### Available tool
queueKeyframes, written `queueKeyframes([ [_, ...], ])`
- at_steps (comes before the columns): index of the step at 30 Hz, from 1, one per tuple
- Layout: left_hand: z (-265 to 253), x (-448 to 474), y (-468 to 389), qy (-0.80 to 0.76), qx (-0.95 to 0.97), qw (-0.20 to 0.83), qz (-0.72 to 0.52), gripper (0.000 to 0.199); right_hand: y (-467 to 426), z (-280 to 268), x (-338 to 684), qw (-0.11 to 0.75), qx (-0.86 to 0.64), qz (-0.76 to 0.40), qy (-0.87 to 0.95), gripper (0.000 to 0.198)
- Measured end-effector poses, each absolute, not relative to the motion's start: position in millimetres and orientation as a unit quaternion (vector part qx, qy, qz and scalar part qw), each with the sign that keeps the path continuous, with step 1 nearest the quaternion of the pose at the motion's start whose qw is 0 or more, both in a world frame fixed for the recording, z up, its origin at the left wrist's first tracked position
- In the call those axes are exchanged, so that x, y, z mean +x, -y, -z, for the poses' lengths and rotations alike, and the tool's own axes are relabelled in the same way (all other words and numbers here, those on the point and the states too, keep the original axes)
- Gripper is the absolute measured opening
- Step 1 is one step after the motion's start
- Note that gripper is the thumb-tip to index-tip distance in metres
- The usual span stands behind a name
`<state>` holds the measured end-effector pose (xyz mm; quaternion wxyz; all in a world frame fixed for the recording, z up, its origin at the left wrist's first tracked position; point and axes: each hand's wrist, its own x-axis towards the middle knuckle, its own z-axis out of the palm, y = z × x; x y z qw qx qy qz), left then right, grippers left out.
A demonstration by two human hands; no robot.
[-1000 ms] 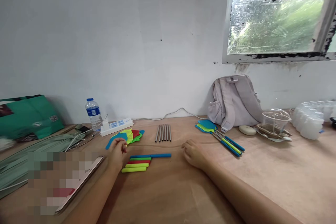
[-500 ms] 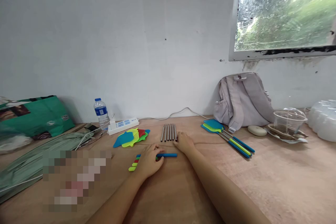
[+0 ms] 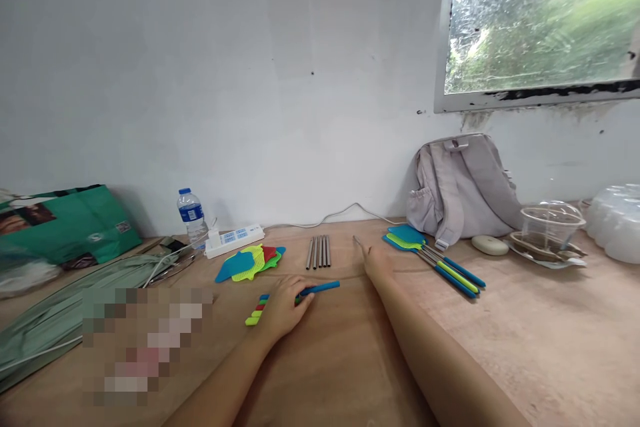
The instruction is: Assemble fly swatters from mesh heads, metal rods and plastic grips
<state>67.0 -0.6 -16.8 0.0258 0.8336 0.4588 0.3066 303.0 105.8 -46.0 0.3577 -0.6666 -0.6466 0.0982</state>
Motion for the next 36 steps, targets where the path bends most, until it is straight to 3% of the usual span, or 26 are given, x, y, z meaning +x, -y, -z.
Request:
queueKeyframes([
  [5,13.5,67.5,3.3,-0.448,0.821,0.013,-0.354,0.023,-105.0,42.2,310.2,0.598,-0.594,-0.196,0.501,0.047],
  [11,12.3,64.2,5.5,-0.454,0.808,-0.001,-0.375,0.023,-88.2,39.7,293.9,0.724,-0.463,-0.314,0.403,0.047],
  [22,3.6,63.8,12.9,-0.415,0.839,0.025,-0.351,0.023,-0.7,41.3,264.5,0.698,-0.342,-0.527,0.342,0.019],
  [36,1.6,55.9,10.5,-0.379,0.870,-0.002,-0.315,0.026,9.7,30.9,258.9,0.663,-0.285,-0.593,0.356,0.019],
])
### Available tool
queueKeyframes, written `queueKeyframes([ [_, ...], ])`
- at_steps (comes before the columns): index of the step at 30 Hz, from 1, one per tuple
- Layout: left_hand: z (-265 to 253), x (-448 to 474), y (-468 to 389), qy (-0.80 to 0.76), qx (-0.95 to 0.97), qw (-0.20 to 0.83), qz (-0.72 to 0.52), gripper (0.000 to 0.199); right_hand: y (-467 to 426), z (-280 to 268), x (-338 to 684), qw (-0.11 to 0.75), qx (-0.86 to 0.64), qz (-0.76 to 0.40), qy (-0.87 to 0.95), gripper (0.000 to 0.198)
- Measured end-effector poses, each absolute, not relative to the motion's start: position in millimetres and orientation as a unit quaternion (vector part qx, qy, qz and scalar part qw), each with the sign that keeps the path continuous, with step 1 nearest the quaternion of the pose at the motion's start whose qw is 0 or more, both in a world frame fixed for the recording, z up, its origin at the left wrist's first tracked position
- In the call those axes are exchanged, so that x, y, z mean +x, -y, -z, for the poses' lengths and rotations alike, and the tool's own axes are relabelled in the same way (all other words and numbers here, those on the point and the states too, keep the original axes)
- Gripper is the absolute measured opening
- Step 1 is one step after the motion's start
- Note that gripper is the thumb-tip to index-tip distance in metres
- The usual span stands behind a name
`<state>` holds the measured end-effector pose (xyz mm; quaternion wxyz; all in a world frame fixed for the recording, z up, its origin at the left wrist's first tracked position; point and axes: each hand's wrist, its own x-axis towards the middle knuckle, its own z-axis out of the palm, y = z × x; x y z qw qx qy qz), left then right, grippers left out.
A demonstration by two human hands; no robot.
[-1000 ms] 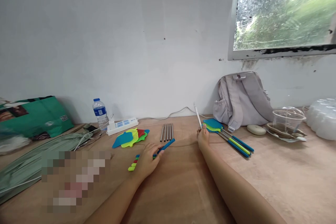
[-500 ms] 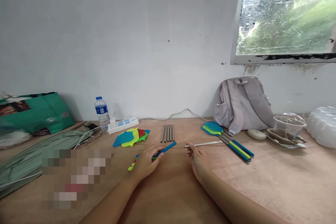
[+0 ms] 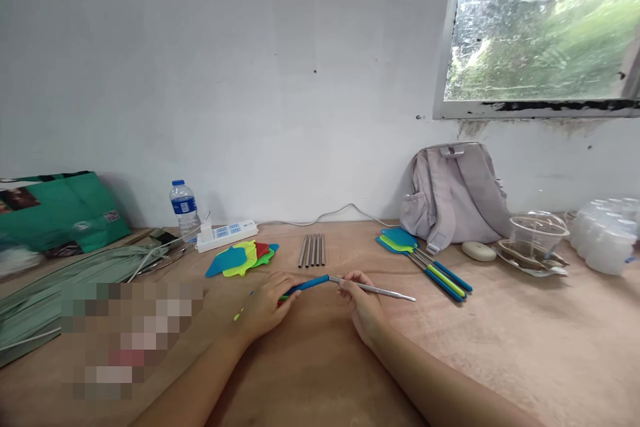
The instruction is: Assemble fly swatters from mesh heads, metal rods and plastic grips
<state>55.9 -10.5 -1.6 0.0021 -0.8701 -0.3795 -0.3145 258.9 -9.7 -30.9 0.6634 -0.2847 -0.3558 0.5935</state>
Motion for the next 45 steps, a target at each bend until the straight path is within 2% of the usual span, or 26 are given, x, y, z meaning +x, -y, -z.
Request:
queueKeyframes([
  [5,0.6,51.4,9.6,0.383,-0.868,-0.004,0.315,0.026,12.1,27.1,258.2,0.629,-0.289,-0.617,0.375,0.020],
  [23,2.2,48.8,11.1,0.381,-0.866,-0.023,0.321,0.026,9.1,31.3,259.7,0.600,-0.303,-0.618,0.408,0.022],
  [27,-0.3,54.7,17.0,0.378,-0.878,-0.047,0.291,0.024,9.8,29.3,262.9,0.576,-0.286,-0.639,0.421,0.022],
  [29,-1.1,57.7,19.9,0.382,-0.880,-0.063,0.276,0.024,10.6,25.3,266.0,0.553,-0.282,-0.657,0.428,0.031],
  [31,-1.7,59.4,22.0,0.394,-0.872,-0.080,0.278,0.023,9.9,21.5,270.3,0.524,-0.299,-0.663,0.443,0.049],
  [33,-2.1,59.5,23.1,0.404,-0.863,-0.101,0.285,0.023,6.7,20.4,274.6,0.498,-0.326,-0.655,0.465,0.054],
  [39,-3.9,62.0,27.0,0.438,-0.835,-0.166,0.289,0.020,-3.3,32.0,276.2,0.478,-0.371,-0.595,0.529,0.023],
  [45,-4.7,78.3,37.6,0.423,-0.826,-0.235,0.289,0.022,14.0,36.2,259.8,0.491,-0.345,-0.599,0.530,0.024],
])
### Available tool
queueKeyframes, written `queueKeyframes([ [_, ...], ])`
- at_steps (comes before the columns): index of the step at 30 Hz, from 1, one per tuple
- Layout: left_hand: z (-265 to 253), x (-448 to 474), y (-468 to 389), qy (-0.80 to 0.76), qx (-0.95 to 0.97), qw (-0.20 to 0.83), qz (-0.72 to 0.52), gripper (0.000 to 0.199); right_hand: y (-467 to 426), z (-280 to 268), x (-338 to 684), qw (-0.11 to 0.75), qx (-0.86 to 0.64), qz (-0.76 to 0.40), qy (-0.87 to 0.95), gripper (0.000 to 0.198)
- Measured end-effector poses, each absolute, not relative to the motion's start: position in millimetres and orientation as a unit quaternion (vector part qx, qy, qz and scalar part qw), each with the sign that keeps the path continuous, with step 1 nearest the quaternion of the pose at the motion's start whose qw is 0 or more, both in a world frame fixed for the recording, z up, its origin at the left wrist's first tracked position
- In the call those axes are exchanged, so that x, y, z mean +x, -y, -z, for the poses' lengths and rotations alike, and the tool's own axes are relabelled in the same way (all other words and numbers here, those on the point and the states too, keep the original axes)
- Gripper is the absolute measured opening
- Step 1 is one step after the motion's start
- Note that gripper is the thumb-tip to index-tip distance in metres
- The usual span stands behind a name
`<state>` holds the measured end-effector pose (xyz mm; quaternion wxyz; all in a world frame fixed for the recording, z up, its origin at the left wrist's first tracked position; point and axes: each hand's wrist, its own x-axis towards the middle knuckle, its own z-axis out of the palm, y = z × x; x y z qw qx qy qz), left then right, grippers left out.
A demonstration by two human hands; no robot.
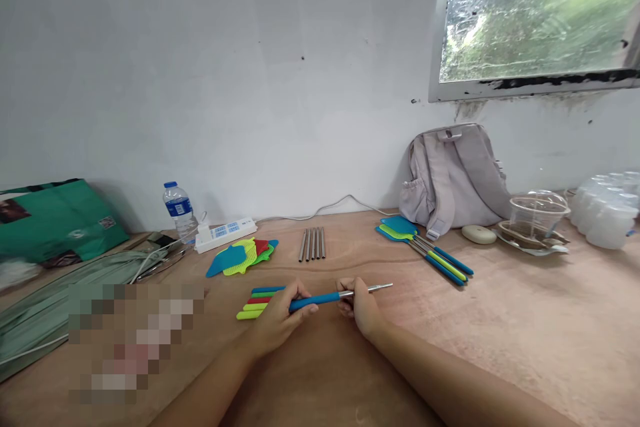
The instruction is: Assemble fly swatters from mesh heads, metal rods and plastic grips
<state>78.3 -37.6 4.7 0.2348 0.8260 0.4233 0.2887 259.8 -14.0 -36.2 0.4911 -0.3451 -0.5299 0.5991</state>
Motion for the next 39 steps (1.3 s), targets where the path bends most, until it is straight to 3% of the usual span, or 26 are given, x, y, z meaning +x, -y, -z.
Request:
queueKeyframes([
  [19,1.9,98.9,51.8,-0.429,0.802,0.280,-0.309,0.024,32.2,41.6,253.7,0.582,-0.275,-0.587,0.492,0.024],
  [22,-1.5,96.2,48.7,-0.413,0.809,0.288,-0.304,0.021,29.0,42.2,252.0,0.581,-0.271,-0.577,0.506,0.024],
  [25,-5.3,90.7,44.0,-0.398,0.819,0.276,-0.306,0.019,23.1,41.1,250.4,0.534,-0.256,-0.640,0.489,0.023],
  [28,-5.4,78.6,32.6,-0.388,0.813,0.239,-0.362,0.019,15.9,39.4,251.9,0.489,-0.223,-0.727,0.428,0.024],
  [33,5.1,29.8,-8.8,-0.477,0.696,0.046,-0.535,0.014,5.5,37.4,259.8,0.536,-0.238,-0.740,0.330,0.025],
  [36,16.5,-7.0,-33.8,-0.522,0.692,-0.004,-0.499,0.030,3.0,35.3,261.7,0.565,-0.278,-0.731,0.265,0.023],
  [39,29.2,-32.7,-48.9,-0.600,0.708,-0.018,-0.371,0.053,2.6,33.0,261.2,0.577,-0.320,-0.714,0.235,0.018],
])
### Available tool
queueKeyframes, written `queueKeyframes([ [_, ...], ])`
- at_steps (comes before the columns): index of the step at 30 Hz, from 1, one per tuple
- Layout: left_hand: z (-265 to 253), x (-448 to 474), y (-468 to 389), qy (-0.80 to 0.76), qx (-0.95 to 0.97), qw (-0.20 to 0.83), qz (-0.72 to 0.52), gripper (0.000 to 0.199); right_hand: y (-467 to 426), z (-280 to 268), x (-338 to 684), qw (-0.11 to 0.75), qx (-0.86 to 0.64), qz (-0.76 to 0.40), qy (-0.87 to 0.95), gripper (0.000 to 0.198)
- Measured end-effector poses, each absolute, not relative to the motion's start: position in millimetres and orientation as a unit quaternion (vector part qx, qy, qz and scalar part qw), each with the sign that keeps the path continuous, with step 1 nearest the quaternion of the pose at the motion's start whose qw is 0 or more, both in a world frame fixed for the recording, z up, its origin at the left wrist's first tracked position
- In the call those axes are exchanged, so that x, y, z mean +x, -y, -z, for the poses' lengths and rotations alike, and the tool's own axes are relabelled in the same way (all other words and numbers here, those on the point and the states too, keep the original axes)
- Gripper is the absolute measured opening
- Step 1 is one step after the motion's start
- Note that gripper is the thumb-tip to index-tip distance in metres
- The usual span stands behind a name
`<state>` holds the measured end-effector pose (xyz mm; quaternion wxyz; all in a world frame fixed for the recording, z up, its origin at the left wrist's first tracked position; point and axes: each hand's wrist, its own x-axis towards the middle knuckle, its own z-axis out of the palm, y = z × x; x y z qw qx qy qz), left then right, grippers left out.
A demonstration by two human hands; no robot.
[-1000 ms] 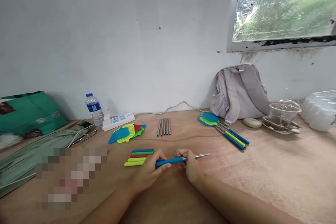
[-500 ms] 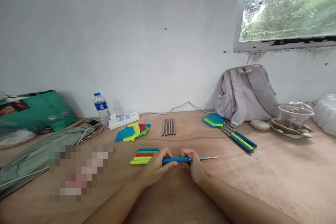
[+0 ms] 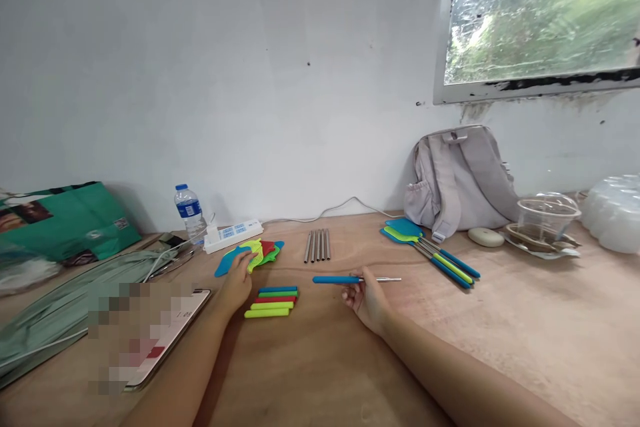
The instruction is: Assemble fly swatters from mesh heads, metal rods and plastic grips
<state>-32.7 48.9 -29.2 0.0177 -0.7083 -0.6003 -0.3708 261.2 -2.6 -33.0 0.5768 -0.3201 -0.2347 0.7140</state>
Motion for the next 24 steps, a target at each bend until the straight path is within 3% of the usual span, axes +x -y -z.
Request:
queueKeyframes([
  [6,43.2,-46.7,-57.8,0.658,-0.693,-0.005,0.294,0.063,1.1,32.3,261.8,0.575,-0.338,-0.705,0.241,0.007],
  [12,45.9,-46.8,-59.7,0.684,-0.681,-0.019,0.260,0.063,-2.5,32.4,262.7,0.553,-0.322,-0.721,0.268,0.012],
  [24,40.5,-42.1,-55.9,0.619,-0.702,0.014,0.352,0.051,0.7,34.9,259.7,0.525,-0.313,-0.696,0.377,0.027],
])
